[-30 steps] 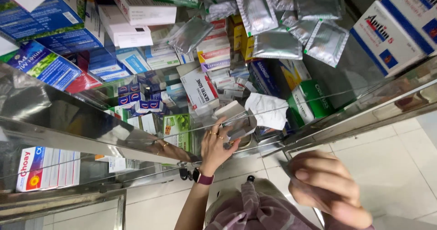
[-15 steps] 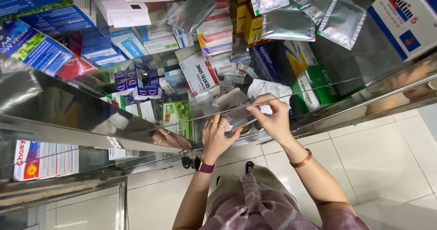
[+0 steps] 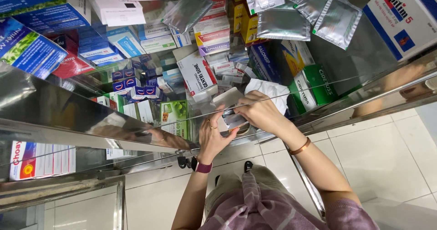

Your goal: Picking individual medicine sachets and placing them into a small box on a pharmacy shelf.

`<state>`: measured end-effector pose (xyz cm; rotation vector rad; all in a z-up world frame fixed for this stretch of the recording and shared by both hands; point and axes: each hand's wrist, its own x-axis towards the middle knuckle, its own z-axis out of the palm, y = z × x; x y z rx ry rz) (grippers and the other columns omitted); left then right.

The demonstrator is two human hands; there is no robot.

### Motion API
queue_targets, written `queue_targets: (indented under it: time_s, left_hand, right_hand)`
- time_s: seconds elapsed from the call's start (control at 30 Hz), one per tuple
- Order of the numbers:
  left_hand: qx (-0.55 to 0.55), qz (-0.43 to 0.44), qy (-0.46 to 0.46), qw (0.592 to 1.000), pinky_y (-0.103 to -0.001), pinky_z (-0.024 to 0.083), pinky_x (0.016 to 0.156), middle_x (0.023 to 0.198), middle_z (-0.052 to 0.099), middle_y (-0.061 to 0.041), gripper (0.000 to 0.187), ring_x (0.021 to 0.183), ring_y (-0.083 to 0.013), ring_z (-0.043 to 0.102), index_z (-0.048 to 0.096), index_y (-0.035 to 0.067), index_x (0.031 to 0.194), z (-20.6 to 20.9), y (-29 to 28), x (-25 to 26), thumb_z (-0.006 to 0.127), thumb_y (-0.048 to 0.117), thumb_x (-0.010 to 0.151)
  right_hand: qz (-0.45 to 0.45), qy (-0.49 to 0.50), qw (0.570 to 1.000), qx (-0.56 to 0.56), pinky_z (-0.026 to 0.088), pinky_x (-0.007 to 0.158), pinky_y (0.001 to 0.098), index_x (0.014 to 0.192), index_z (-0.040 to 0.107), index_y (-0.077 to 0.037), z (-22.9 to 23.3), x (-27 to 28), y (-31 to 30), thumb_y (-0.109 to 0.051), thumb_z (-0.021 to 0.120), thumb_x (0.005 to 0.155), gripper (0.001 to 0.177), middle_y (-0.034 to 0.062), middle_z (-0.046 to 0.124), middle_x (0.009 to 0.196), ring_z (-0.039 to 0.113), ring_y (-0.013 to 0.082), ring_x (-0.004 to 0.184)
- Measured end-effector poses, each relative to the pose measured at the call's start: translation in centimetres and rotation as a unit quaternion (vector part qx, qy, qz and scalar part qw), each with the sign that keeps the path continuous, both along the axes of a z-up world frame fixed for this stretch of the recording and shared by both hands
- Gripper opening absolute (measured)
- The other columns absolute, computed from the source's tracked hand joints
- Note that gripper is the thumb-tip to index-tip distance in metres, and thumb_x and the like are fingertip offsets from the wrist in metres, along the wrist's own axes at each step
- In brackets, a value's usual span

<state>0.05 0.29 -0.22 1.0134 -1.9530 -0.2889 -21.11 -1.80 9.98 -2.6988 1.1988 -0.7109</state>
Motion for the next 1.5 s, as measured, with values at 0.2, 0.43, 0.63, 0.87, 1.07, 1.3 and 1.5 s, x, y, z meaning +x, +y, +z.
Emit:
queue_targets:
  time_s: [0.2, 0.43, 0.63, 0.87, 1.07, 1.3, 1.5]
  left_hand:
    - [-0.014, 0.014, -0.012, 1.000, -0.044, 0.050, 0.102, 0.143, 0.061, -0.010, 0.075, 0.116, -0.0304, 0.066, 0.042, 0.007, 0.128, -0.3, -0.1, 0.2, 0.090, 0.033, 0.076]
    - [-0.016, 0.015, -0.023, 0.999, -0.043, 0.051, 0.100, 0.141, 0.062, -0.009, 0.076, 0.112, -0.0305, 0.067, 0.043, 0.007, 0.128, -0.8, 0.0, 0.0, 0.091, 0.036, 0.076]
    - [-0.001, 0.024, -0.011, 1.000, -0.041, 0.054, 0.095, 0.143, 0.061, -0.009, 0.074, 0.111, -0.0313, 0.068, 0.044, 0.007, 0.125, 0.3, 0.0, -0.1, 0.090, 0.034, 0.074]
    - [0.034, 0.005, -0.005, 0.999, -0.039, 0.056, 0.092, 0.143, 0.061, -0.007, 0.073, 0.107, -0.0289, 0.070, 0.045, 0.007, 0.126, 0.7, -0.2, -0.1, 0.090, 0.031, 0.075]
    - [-0.011, -0.013, -0.035, 0.999, -0.042, 0.054, 0.087, 0.147, 0.057, -0.010, 0.060, 0.102, -0.0299, 0.067, 0.051, 0.011, 0.121, 0.5, 0.0, 0.3, 0.089, 0.029, 0.078]
    - [-0.002, -0.034, -0.043, 0.999, -0.041, 0.055, 0.081, 0.145, 0.056, -0.010, 0.033, 0.098, -0.0270, 0.069, 0.071, 0.012, 0.102, 1.0, -0.1, 0.6, 0.087, 0.028, 0.078]
    - [-0.001, -0.016, -0.044, 0.999, -0.042, 0.055, 0.081, 0.142, 0.057, -0.010, 0.036, 0.093, -0.0267, 0.068, 0.071, 0.013, 0.101, 0.8, -0.2, 0.4, 0.089, 0.030, 0.076]
  right_hand:
    - [-0.016, -0.091, 0.995, 0.043, 0.049, 0.115, 0.0428, 0.095, 0.068, -0.003, -2.8, -0.7, -1.0, -0.011, 0.072, 0.089, 0.011, 0.0111, 0.068, 0.090, 0.066, 0.0350, 0.095]
    - [-0.008, -0.008, 0.999, -0.049, 0.050, 0.092, 0.0413, 0.095, 0.072, -0.004, 1.6, 0.4, 0.2, -0.022, 0.076, 0.078, 0.025, 0.0137, 0.071, 0.092, 0.066, 0.0353, 0.100]
    - [-0.023, 0.182, 0.981, -0.067, 0.047, 0.086, 0.0348, 0.089, 0.074, -0.009, 1.7, -0.7, 0.4, -0.010, 0.076, 0.072, 0.017, 0.0039, 0.072, 0.091, 0.066, 0.0211, 0.095]
    - [-0.013, 0.037, 0.997, -0.059, 0.043, 0.103, 0.0424, 0.079, 0.073, -0.006, -1.1, -0.7, -0.6, -0.020, 0.082, 0.074, 0.017, 0.0018, 0.069, 0.085, 0.062, 0.0203, 0.093]
    - [-0.076, 0.053, 0.995, -0.029, 0.042, 0.083, 0.0406, 0.077, 0.074, -0.005, -0.3, 0.4, -1.0, -0.028, 0.088, 0.063, 0.030, 0.0065, 0.063, 0.097, 0.056, 0.0260, 0.095]
    - [-0.086, 0.066, 0.992, -0.064, 0.045, 0.083, 0.0420, 0.086, 0.076, -0.005, 3.3, 1.1, 0.8, -0.032, 0.085, 0.060, 0.038, 0.0084, 0.063, 0.098, 0.058, 0.0273, 0.096]
    - [0.124, -0.078, 0.988, -0.042, 0.041, 0.048, 0.0310, 0.074, 0.068, -0.012, 13.5, -1.1, 7.7, -0.040, 0.084, 0.083, 0.033, 0.0011, 0.062, 0.072, 0.059, 0.0151, 0.066]
